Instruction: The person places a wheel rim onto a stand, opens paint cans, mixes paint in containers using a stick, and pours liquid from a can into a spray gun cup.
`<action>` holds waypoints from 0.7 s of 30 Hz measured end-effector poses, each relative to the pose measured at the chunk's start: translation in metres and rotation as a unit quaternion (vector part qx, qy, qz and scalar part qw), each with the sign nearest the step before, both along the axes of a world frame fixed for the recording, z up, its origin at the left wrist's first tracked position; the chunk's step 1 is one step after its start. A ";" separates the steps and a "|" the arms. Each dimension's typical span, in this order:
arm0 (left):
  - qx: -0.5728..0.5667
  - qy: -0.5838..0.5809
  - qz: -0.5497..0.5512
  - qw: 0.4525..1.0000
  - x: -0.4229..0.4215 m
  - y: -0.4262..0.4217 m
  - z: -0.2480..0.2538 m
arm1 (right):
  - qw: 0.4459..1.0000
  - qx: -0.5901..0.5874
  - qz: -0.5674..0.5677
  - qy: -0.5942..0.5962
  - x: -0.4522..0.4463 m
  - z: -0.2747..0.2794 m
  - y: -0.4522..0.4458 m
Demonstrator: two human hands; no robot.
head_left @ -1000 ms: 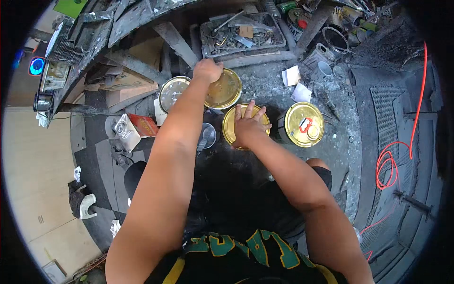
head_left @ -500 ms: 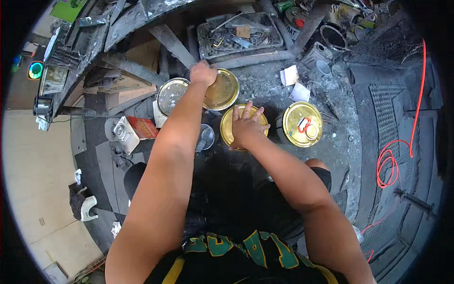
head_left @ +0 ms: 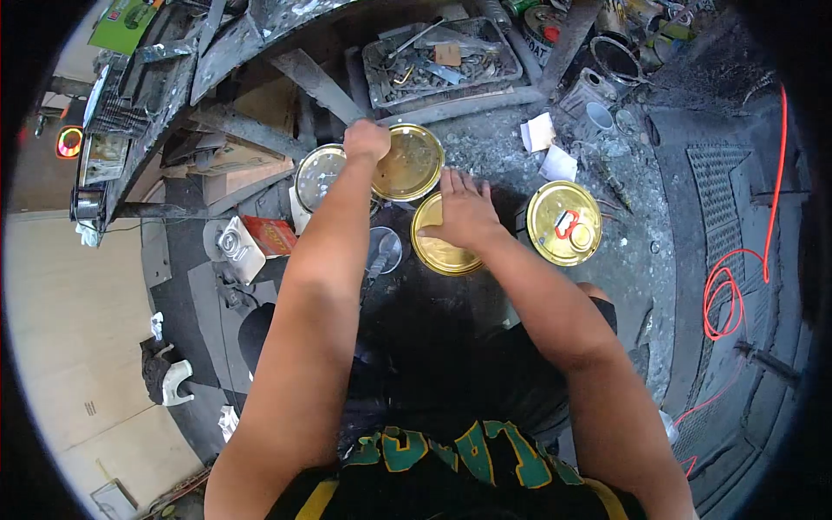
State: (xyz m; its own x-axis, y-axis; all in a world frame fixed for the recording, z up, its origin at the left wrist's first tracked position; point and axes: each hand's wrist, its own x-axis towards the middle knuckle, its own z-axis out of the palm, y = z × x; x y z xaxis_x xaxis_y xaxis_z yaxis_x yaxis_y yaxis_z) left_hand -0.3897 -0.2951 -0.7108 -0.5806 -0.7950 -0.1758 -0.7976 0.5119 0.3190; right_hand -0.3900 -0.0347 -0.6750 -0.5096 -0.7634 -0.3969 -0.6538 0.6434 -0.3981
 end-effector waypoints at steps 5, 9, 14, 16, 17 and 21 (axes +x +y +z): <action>0.051 -0.050 0.058 0.996 -0.010 -0.003 0.001 | 0.998 -0.013 -0.007 -0.056 -0.005 -0.002 -0.006; 0.070 -0.053 0.109 0.990 -0.016 0.007 0.011 | 0.999 -0.011 -0.006 -0.051 -0.005 -0.008 -0.008; 0.041 -0.052 0.102 0.993 -0.019 -0.002 -0.011 | 0.999 -0.024 0.007 -0.041 -0.005 -0.012 -0.007; 0.042 -0.063 0.096 0.992 -0.019 -0.003 -0.008 | 0.998 -0.021 0.001 -0.064 -0.005 -0.006 -0.005; 0.046 -0.069 0.093 0.992 -0.019 -0.003 -0.006 | 0.997 -0.025 -0.002 -0.066 -0.005 -0.007 -0.004; 0.040 -0.069 0.102 0.992 -0.022 -0.011 -0.018 | 0.997 -0.034 -0.008 -0.075 -0.006 -0.009 -0.003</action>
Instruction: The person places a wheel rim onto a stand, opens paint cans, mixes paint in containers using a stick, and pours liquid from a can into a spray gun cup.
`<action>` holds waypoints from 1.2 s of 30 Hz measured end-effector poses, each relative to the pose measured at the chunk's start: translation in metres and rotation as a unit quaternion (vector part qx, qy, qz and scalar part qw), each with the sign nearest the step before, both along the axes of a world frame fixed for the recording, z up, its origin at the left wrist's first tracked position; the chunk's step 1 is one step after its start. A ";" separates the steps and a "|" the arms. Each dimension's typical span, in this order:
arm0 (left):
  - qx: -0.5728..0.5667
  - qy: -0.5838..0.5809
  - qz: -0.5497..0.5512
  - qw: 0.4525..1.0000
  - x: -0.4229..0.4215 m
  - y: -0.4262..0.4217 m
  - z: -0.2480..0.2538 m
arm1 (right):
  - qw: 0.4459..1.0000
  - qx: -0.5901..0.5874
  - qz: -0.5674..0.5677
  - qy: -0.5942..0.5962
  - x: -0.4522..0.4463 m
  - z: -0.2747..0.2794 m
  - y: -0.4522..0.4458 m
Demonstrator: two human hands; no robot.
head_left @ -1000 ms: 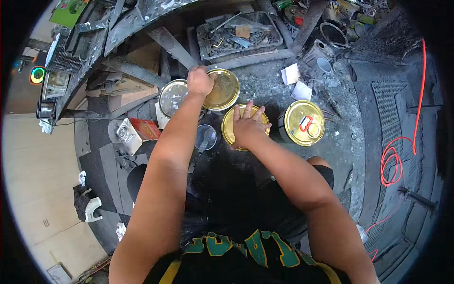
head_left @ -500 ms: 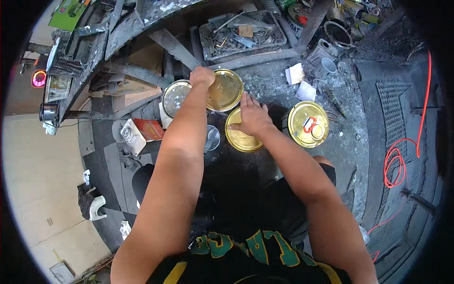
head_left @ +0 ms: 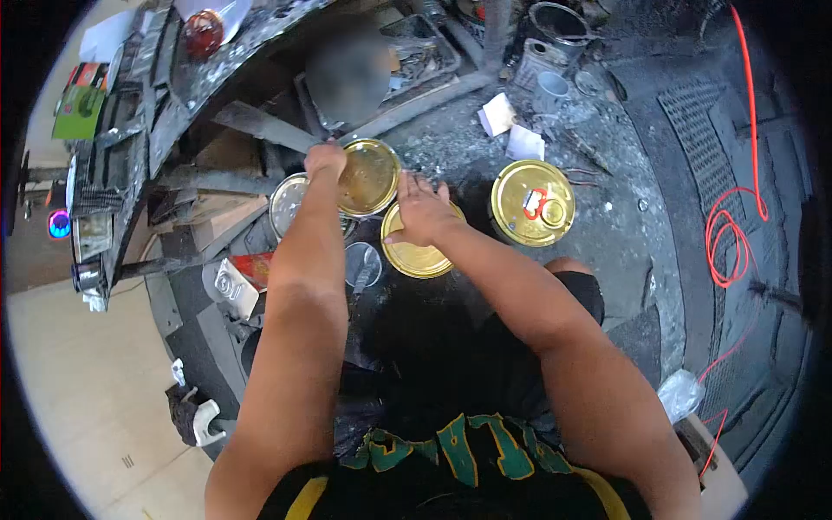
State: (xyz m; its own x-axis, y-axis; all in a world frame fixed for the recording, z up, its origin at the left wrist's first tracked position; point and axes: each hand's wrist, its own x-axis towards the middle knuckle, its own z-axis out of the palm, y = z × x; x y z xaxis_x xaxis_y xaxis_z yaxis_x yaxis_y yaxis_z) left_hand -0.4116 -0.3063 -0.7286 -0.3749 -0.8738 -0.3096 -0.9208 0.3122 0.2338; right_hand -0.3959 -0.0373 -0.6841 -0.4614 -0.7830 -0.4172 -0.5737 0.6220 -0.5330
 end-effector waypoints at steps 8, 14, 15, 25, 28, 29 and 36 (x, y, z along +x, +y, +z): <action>-0.048 -0.079 -0.147 0.985 0.006 -0.018 -0.021 | 1.000 -0.012 0.010 0.000 0.000 -0.006 0.002; -0.050 -0.123 -0.292 0.947 0.016 0.092 0.052 | 0.998 -0.061 -0.010 0.018 0.002 -0.011 0.012; -0.048 -0.110 -0.305 0.945 0.017 0.102 0.058 | 0.999 -0.049 -0.008 0.016 0.000 -0.011 0.010; 0.018 -0.128 -0.227 0.965 0.024 0.108 0.052 | 0.998 0.014 0.057 0.019 -0.008 0.010 0.007; 0.016 -0.142 -0.241 0.960 0.023 0.108 0.057 | 0.996 0.017 0.082 0.009 -0.014 0.022 0.009; 0.021 -0.147 -0.244 0.958 0.023 0.106 0.058 | 0.996 0.012 0.086 0.002 -0.016 0.016 0.008; 0.040 -0.150 -0.281 0.947 0.025 0.106 0.081 | 0.994 0.007 0.104 0.018 -0.018 0.004 0.006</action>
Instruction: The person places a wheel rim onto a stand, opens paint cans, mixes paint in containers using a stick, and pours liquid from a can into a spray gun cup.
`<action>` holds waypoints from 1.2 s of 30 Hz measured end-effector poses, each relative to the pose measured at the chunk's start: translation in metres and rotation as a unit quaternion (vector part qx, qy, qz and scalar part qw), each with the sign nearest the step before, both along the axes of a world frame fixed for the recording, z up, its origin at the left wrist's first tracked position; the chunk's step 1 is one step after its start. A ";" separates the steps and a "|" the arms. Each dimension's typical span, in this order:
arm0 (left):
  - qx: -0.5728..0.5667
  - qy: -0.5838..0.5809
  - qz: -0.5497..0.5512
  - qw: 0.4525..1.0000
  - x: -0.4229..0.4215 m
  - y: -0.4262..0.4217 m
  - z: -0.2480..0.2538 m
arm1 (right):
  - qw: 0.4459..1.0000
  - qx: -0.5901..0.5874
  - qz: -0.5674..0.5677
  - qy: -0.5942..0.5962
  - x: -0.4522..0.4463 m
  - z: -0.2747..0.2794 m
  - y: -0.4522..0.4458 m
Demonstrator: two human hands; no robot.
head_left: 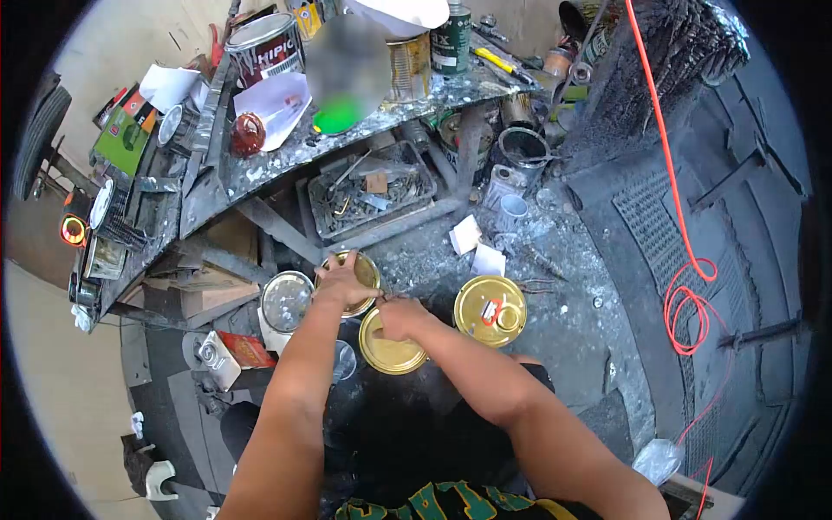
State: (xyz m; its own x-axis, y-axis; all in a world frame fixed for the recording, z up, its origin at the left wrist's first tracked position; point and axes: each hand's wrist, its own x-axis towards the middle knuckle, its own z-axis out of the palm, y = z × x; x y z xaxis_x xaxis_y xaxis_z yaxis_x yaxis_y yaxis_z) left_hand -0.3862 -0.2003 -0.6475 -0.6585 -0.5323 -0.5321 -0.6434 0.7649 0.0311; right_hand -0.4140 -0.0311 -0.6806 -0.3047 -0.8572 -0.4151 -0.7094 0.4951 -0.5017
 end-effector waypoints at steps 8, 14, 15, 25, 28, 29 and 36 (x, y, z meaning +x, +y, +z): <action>0.036 0.013 0.047 0.998 0.000 0.002 0.002 | 0.999 0.000 -0.029 0.018 0.003 0.010 -0.001; 0.027 0.050 0.031 0.998 0.007 -0.002 -0.001 | 0.999 -0.020 -0.021 0.023 0.003 0.002 -0.006; 0.031 0.046 0.033 0.998 0.008 -0.001 0.005 | 0.999 -0.028 -0.024 0.031 0.002 -0.004 -0.006; 0.021 0.038 0.032 0.999 0.009 -0.002 0.011 | 1.000 -0.001 -0.005 0.028 0.002 -0.015 -0.012; 0.016 0.039 0.035 0.999 0.013 0.000 0.005 | 0.999 0.007 -0.018 0.037 0.001 -0.007 -0.010; 0.024 0.030 0.024 0.999 0.012 -0.003 0.004 | 0.999 -0.003 -0.027 0.023 -0.003 -0.009 -0.010; 0.051 -0.007 -0.063 0.997 0.021 -0.021 0.007 | 0.911 -0.343 -0.213 0.086 -0.085 0.017 -0.028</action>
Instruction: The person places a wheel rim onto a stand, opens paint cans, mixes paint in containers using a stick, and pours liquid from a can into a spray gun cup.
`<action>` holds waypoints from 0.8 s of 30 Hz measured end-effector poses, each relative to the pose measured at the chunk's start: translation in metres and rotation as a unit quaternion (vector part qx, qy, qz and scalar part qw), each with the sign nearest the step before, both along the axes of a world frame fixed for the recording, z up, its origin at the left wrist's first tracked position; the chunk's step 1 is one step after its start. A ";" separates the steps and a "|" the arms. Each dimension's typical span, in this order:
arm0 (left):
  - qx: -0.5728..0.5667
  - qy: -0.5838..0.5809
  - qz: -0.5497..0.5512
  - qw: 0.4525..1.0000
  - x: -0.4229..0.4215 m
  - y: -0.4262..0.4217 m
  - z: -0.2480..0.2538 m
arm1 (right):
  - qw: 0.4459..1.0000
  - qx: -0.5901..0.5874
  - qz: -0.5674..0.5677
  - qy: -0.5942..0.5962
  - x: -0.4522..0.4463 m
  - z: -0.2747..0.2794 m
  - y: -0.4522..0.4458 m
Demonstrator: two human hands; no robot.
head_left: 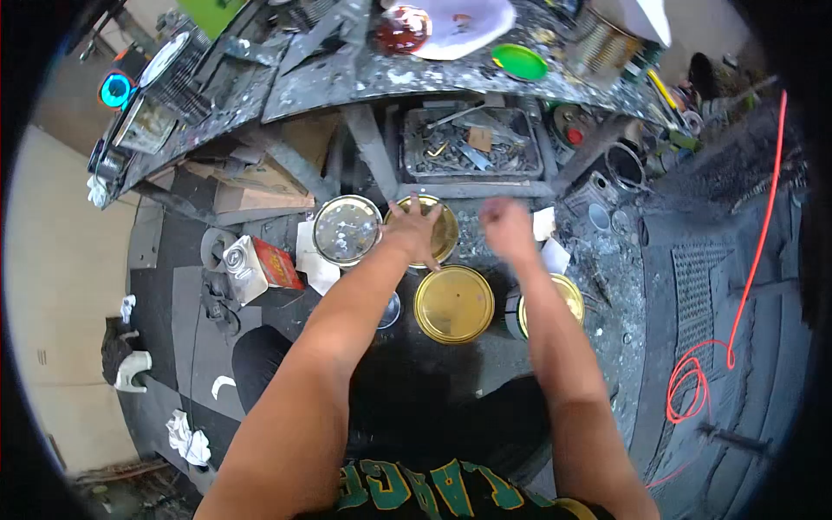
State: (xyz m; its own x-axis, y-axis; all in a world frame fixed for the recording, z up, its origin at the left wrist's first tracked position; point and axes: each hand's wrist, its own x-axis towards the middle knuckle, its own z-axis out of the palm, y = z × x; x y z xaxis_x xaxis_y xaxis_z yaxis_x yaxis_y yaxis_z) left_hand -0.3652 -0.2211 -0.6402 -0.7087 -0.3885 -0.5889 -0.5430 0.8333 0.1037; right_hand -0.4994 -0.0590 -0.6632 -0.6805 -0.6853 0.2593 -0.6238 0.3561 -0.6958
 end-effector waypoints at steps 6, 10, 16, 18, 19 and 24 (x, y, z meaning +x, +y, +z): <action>0.013 0.010 0.022 1.000 0.001 0.001 0.005 | 0.988 0.127 -0.064 0.059 -0.105 -0.016 -0.109; 0.014 -0.004 0.038 0.999 -0.002 0.000 0.004 | 0.958 0.272 -0.080 0.038 -0.117 -0.055 -0.144; 0.033 0.019 0.058 0.998 0.001 -0.002 0.000 | 0.964 0.237 -0.031 0.117 -0.133 -0.070 -0.138; 0.041 0.019 0.059 0.997 -0.001 -0.005 -0.004 | 0.975 0.206 -0.077 0.041 -0.127 -0.041 -0.134; 0.045 0.023 0.060 0.997 -0.001 -0.007 -0.004 | 0.984 0.150 -0.092 0.030 -0.122 -0.030 -0.128; 0.057 0.023 0.063 0.996 -0.002 -0.006 -0.004 | 0.973 0.141 -0.054 -0.174 -0.054 -0.007 -0.045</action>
State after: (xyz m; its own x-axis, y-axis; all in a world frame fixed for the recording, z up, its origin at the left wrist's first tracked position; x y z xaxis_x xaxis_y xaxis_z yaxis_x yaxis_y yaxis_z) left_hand -0.3675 -0.2274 -0.6439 -0.6862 -0.4084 -0.6019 -0.6348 0.7402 0.2214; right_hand -0.5538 -0.1040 -0.6703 -0.7652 -0.6159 -0.1874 -0.3163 0.6132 -0.7238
